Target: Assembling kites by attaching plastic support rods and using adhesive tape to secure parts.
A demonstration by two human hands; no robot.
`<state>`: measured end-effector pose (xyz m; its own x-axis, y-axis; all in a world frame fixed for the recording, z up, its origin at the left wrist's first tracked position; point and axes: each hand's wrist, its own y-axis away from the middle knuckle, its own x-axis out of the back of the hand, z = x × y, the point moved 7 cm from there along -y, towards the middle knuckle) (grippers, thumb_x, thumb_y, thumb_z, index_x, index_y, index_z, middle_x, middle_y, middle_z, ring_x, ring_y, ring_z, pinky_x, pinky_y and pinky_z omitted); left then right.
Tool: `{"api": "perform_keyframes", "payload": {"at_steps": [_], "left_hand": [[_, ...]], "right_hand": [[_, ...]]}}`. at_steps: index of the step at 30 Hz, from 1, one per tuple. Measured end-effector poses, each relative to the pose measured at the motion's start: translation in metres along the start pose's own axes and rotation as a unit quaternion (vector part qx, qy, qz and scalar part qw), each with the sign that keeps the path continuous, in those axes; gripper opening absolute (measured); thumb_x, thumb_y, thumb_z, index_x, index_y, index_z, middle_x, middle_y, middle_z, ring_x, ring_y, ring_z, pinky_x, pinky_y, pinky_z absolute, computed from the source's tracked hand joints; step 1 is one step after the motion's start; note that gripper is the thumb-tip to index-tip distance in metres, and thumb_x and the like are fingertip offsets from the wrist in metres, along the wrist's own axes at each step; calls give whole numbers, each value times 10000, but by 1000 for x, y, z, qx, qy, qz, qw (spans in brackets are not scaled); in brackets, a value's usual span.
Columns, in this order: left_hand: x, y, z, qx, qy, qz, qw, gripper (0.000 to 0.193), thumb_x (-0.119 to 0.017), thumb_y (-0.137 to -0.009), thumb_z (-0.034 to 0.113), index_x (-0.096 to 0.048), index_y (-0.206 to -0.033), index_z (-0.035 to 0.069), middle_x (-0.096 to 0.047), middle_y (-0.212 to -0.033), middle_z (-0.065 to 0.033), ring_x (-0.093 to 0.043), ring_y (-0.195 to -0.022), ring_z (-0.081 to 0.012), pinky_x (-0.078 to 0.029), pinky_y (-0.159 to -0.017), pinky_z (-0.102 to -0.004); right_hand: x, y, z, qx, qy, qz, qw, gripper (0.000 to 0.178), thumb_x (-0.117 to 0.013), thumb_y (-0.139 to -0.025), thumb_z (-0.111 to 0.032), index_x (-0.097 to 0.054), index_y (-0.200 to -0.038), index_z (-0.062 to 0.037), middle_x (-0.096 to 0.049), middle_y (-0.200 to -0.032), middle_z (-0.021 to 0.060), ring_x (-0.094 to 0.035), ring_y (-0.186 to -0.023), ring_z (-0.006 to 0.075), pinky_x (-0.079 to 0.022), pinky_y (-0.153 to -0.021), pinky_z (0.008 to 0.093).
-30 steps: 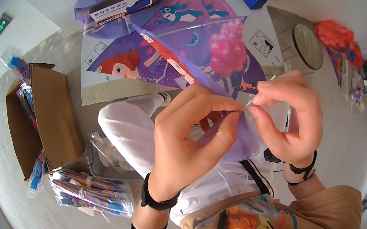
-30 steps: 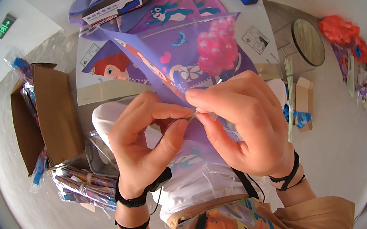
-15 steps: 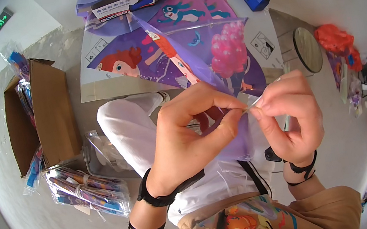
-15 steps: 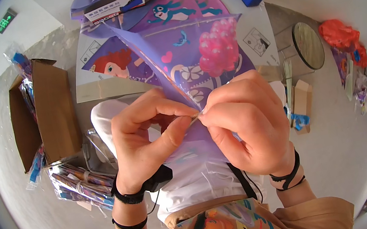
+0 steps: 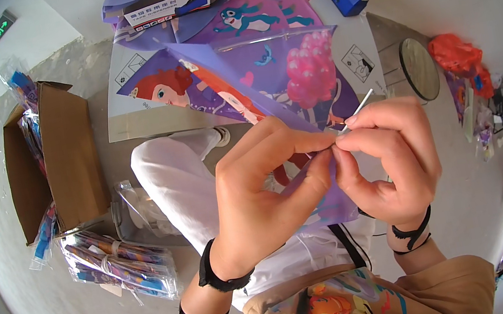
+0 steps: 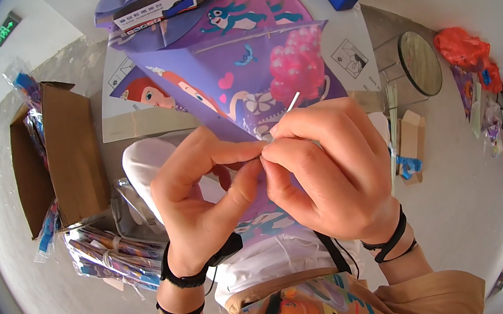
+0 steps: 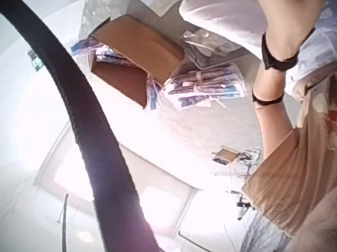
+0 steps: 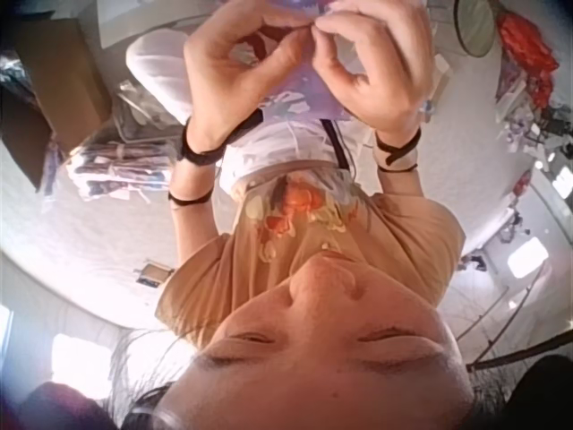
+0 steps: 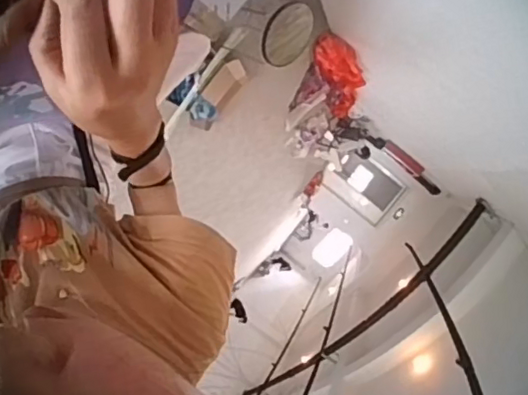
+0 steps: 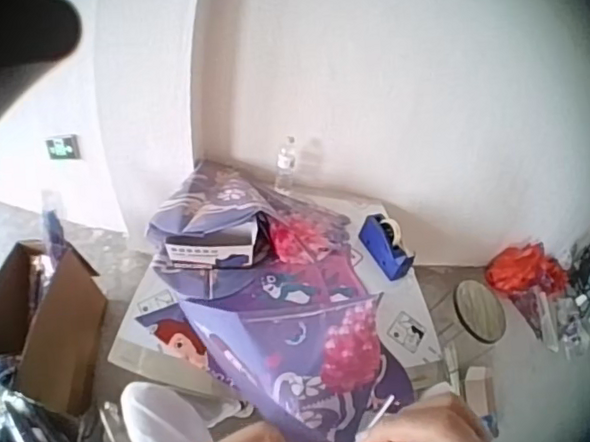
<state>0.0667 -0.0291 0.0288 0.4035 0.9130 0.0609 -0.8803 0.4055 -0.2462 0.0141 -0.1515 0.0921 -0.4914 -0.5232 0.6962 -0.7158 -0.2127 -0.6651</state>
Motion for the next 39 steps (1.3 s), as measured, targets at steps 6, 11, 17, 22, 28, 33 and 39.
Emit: {"api": "perform_keyframes", "payload": {"at_steps": [6, 11, 17, 22, 28, 33, 39], "left_hand": [[0, 3, 7, -23, -26, 12, 999, 202, -732, -756, -11, -725, -952, 36, -577, -740, -39, -558, -630, -130, -441, -520, -257], [-2, 3, 17, -49, -50, 13, 997, 205, -735, -755, -39, -724, -952, 19, -577, -735, -43, -562, -625, -130, -444, -520, -257], [-2, 2, 13, -45, -21, 9, 999, 207, -741, -755, -42, -729, -953, 16, -590, -741, -47, -566, -625, -123, -439, -520, -246], [0, 3, 6, -25, -6, 5, 1000, 197, -730, -771, -29, -736, -959, 26, -602, -752, -39, -566, -638, -106, -442, -533, -233], [0, 4, -2, 13, 22, 3, 1000, 198, -718, -777, -19, -746, -965, 37, -603, -752, -26, -564, -648, -90, -444, -540, -226], [0, 5, 0, 15, 7, 2, 1000, 210, -728, -777, -11, -748, -979, 43, -605, -756, -26, -569, -656, -88, -440, -524, -227], [0, 6, 2, 14, -7, 9, 1000, 213, -736, -781, 0, -753, -986, 52, -616, -755, -28, -580, -663, -91, -442, -521, -230]], "right_hand": [[1, -3, -3, 9, 11, 3, 1000, 251, -720, -613, 88, -616, -826, 6, -603, -873, 101, -591, -712, 245, -488, -576, 319], [1, -3, -3, 10, 6, 7, 1000, 248, -701, -597, 103, -608, -807, 10, -601, -870, 102, -591, -702, 249, -491, -569, 321], [1, -2, -1, 1, 7, 16, 1000, 220, -693, -616, 90, -601, -798, 6, -598, -862, 99, -588, -702, 253, -491, -568, 325], [-2, -2, 4, 4, -36, 4, 999, 191, -709, -660, 50, -595, -804, -6, -599, -870, 99, -587, -708, 252, -487, -577, 323], [-3, -2, 4, 0, -46, 0, 999, 207, -715, -661, 53, -595, -819, -10, -595, -879, 98, -588, -708, 248, -487, -581, 324], [-3, -4, 3, 5, -31, -16, 999, 233, -713, -635, 64, -585, -818, -4, -590, -890, 105, -588, -707, 251, -490, -580, 328], [-7, -4, 2, 14, -20, -11, 1000, 222, -699, -631, 68, -572, -800, 2, -589, -873, 111, -589, -706, 255, -492, -576, 331]]}}
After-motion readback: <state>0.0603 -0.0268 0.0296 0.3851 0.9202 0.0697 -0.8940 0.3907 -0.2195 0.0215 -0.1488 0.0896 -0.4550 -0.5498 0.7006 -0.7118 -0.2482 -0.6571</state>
